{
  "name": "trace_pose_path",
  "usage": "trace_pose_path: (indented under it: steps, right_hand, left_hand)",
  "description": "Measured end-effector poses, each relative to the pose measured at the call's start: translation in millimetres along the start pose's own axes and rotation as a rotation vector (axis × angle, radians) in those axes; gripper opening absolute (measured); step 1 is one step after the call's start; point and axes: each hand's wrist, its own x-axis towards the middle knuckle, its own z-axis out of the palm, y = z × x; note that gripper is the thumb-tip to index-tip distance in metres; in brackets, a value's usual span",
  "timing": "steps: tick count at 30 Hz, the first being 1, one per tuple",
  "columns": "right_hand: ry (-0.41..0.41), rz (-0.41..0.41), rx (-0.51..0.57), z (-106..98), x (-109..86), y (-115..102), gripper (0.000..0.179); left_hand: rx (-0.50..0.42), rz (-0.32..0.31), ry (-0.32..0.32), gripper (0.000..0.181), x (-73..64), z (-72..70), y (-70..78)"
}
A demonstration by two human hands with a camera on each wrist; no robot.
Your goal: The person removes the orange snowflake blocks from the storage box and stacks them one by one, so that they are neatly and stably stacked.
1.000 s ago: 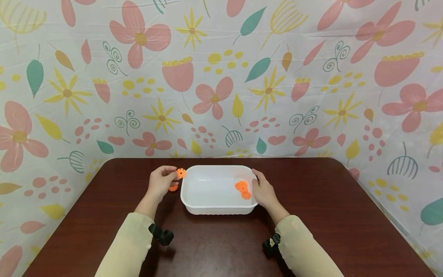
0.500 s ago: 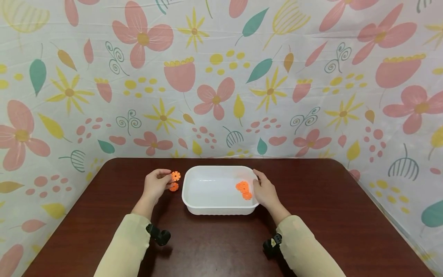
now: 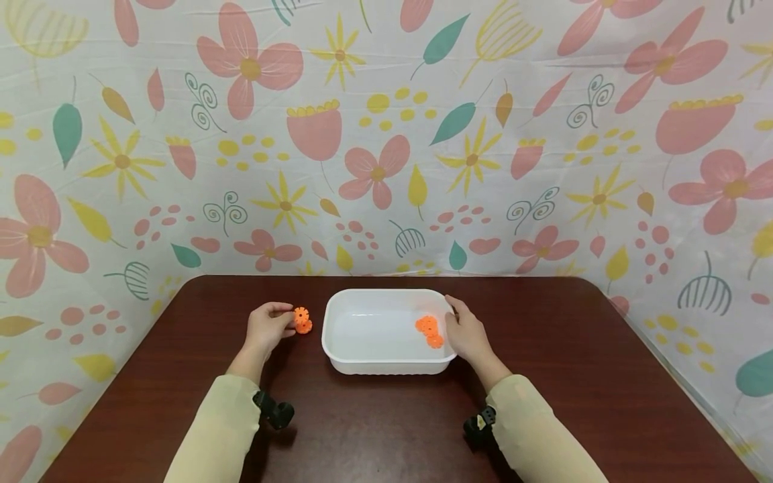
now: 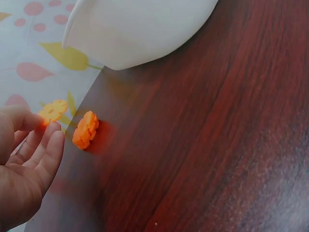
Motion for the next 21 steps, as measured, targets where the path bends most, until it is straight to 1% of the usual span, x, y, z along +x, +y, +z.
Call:
trace_pose_path:
  steps: [5,9,15,21]
  right_hand:
    - [-0.003,0.0,-0.004,0.6,0.6,1.1,0.047]
    - [-0.002,0.0,-0.004,1.5,0.7,2.0,0.047]
    - [0.0,0.006,0.003,2.3,-0.5,2.5,0.047]
    - [0.001,0.003,0.0,2.5,-0.4,2.3,0.047]
  left_hand:
    - [-0.012,-0.011,-0.007,0.029,-0.5,-1.4,-3.0]
    - [-0.021,-0.022,-0.006,0.028,1.8,-1.3,-6.5]
    - [-0.009,-0.039,-0.009,0.028,3.0,0.1,-10.3]
    - [0.009,-0.034,-0.015,0.03,0.7,-0.1,-10.8]
